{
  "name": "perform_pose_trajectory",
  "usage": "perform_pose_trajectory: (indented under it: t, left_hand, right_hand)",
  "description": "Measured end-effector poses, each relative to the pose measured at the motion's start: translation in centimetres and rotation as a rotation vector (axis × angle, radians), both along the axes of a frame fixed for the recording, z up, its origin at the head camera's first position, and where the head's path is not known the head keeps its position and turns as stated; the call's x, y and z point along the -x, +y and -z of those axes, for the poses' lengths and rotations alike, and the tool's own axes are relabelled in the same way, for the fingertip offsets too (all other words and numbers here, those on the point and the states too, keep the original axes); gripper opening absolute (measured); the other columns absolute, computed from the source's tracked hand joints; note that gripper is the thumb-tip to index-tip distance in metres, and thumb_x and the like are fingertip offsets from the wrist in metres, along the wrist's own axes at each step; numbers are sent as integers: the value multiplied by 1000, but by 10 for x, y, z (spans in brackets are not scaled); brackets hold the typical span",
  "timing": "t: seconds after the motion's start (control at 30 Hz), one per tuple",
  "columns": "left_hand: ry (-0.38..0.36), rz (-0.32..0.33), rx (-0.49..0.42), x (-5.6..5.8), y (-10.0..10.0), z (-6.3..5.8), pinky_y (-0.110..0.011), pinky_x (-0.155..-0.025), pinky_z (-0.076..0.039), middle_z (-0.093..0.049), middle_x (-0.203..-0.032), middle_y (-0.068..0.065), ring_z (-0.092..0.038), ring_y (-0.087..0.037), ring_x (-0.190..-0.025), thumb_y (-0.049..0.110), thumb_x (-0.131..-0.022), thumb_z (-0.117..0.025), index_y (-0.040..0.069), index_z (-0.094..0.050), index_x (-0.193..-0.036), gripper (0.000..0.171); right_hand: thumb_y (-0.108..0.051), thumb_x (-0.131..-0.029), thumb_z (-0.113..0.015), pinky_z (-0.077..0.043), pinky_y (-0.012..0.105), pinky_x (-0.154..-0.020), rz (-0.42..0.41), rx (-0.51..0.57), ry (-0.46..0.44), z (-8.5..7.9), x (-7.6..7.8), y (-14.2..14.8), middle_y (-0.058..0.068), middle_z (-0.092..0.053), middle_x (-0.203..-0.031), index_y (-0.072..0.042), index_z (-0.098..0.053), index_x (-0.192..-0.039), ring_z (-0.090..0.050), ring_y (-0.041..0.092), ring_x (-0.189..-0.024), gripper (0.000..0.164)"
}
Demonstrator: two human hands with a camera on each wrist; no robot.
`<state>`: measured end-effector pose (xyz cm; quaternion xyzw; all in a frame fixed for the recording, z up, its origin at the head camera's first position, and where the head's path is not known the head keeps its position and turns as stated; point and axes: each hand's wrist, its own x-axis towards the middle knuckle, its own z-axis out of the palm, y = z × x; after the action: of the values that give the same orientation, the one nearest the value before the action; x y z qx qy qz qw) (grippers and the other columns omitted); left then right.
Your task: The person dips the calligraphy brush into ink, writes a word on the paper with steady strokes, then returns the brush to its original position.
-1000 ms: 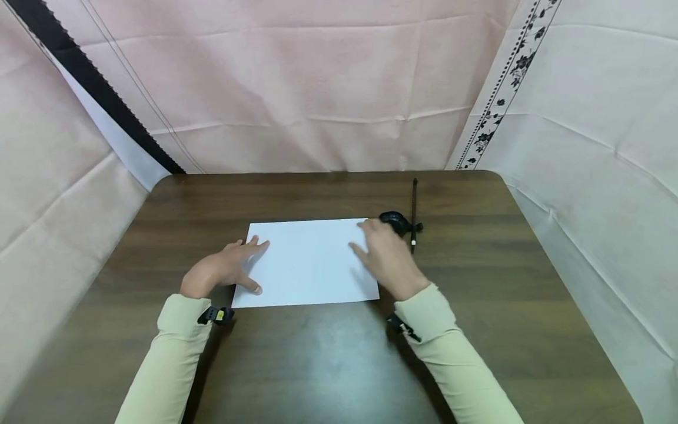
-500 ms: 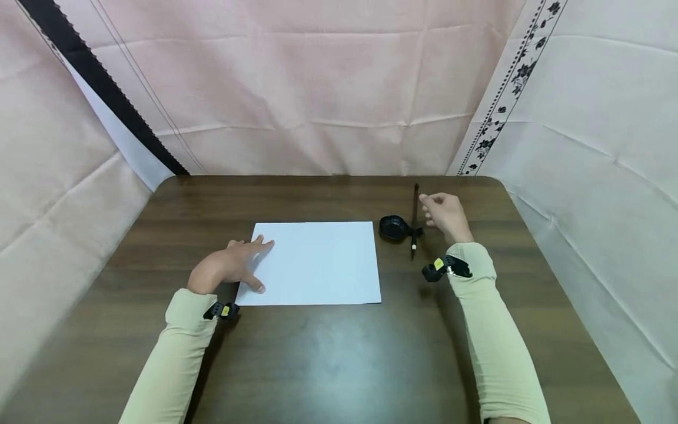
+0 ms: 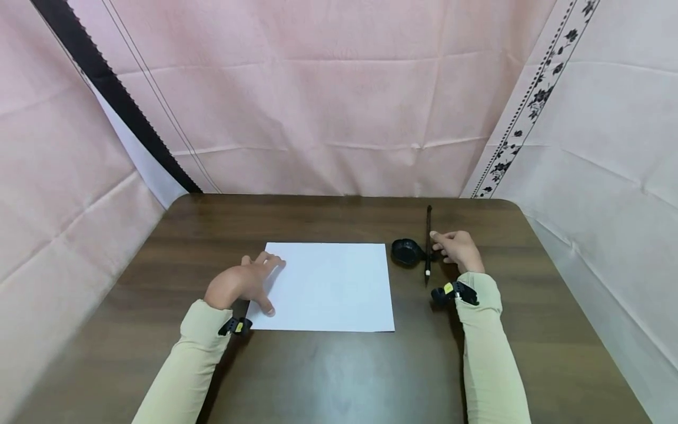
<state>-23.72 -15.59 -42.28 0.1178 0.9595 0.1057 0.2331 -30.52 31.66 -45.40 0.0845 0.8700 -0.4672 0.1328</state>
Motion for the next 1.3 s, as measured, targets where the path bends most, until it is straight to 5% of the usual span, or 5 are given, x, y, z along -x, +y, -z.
perform_pose_trajectory:
  t: [0.6,0.8,1.0,1.13,1.3]
  left_hand:
    - [-15,24,-17,-9,12,3,-63,-99,-52,-22,-171,-19,-28,-49,-141,29,-70,-102,14,-39,-160,111]
    - [-23,23,-24,-5,10,4,-64,-100,-51,-20,-172,-18,-27,-50,-143,30,-71,-101,14,-37,-162,112]
    - [-26,17,-23,-1,6,4,-63,-100,-51,-19,-173,-18,-26,-49,-143,29,-72,-101,14,-36,-163,112]
    - [-28,15,-23,-2,2,2,-64,-100,-51,-18,-173,-19,-26,-50,-142,30,-72,-101,14,-35,-164,114]
    - [-16,19,-30,-3,-2,0,-65,-97,-52,-19,-173,-20,-27,-51,-141,29,-72,-100,14,-36,-163,113]
  right_hand:
    - [-37,-109,-59,-53,26,-68,-51,-51,-36,6,-5,12,-1,-68,-89,11,-68,-125,-49,10,-68,51]
    - [-31,-112,-53,-56,23,-72,-12,129,-76,-3,-7,23,-9,-68,-88,6,-65,-132,-59,7,-80,44]
    - [-22,-111,-55,-58,21,-72,115,536,-49,-31,-16,31,-7,-71,-83,-13,-74,-97,-66,5,-75,24]
    - [-15,-110,-57,-61,23,-75,189,701,62,-53,-23,21,0,-74,-83,-9,-71,-96,-73,9,-77,20]
    - [-9,-107,-59,-62,24,-72,249,650,276,-76,-33,-2,2,-76,-77,2,-55,-106,-76,11,-68,13]
